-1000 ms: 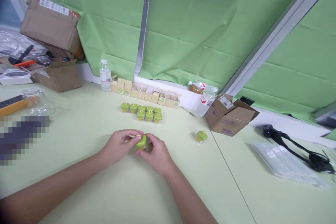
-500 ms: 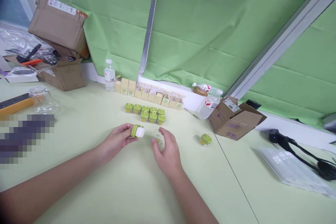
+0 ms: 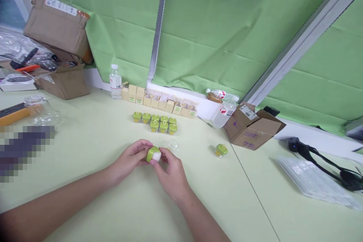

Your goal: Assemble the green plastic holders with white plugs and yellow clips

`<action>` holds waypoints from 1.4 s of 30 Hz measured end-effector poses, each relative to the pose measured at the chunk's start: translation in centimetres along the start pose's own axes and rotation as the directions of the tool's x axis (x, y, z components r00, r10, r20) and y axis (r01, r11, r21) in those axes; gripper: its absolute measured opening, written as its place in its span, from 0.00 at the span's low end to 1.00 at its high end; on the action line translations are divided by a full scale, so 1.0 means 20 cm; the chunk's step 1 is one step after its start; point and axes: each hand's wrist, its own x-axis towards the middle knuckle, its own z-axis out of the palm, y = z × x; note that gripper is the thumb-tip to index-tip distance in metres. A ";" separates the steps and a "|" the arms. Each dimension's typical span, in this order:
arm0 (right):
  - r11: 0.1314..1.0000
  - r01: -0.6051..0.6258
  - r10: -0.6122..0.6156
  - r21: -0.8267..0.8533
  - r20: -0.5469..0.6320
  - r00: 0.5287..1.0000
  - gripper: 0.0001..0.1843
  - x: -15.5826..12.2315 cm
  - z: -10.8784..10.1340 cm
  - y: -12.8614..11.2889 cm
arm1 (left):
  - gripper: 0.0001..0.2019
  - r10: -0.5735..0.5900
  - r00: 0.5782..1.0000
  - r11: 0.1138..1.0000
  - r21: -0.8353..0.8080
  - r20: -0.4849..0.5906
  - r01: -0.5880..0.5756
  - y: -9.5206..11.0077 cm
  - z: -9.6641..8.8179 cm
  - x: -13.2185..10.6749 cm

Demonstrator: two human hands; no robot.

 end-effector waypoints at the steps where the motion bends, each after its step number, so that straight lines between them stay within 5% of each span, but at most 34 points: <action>1: 1.000 0.005 -0.005 -0.025 -0.003 1.000 0.20 0.00 0.00 0.01 | 0.13 -0.009 1.000 1.000 0.007 0.002 0.009 0.00 -0.01 0.00; 5: 0.972 0.134 -0.133 -0.193 0.017 0.991 0.23 -0.01 0.00 0.04 | 0.15 0.122 0.990 0.965 0.224 0.068 -0.135 0.01 -0.02 -0.01; 11: 0.807 0.397 -0.414 -0.437 0.059 0.908 0.28 -0.02 0.00 0.04 | 0.15 0.382 0.913 0.635 0.677 0.142 -0.371 0.03 -0.04 -0.04; 15: 0.701 0.442 -0.458 -0.560 0.122 0.881 0.29 -0.04 0.02 0.03 | 0.18 0.439 0.877 0.475 0.778 0.196 -0.411 0.03 -0.03 -0.06; 20: 0.634 0.472 -0.497 -0.613 0.145 0.856 0.26 -0.06 0.04 -0.02 | 0.18 0.488 0.830 0.390 0.783 0.270 -0.484 0.04 0.00 -0.08; 25: 0.601 0.473 -0.503 -0.644 0.155 0.850 0.26 -0.07 0.05 -0.04 | 0.18 0.497 0.803 0.362 0.762 0.329 -0.536 0.05 0.00 -0.09; 34: 0.671 0.444 -0.433 -0.594 0.173 0.885 0.27 -0.06 0.03 -0.04 | 0.19 0.456 0.818 0.384 0.752 0.350 -0.536 0.05 -0.01 -0.08; 42: 0.707 0.464 -0.503 -0.534 0.081 0.861 0.29 -0.06 0.04 -0.02 | 0.21 0.408 0.840 0.463 0.712 0.357 -0.527 0.08 -0.01 -0.10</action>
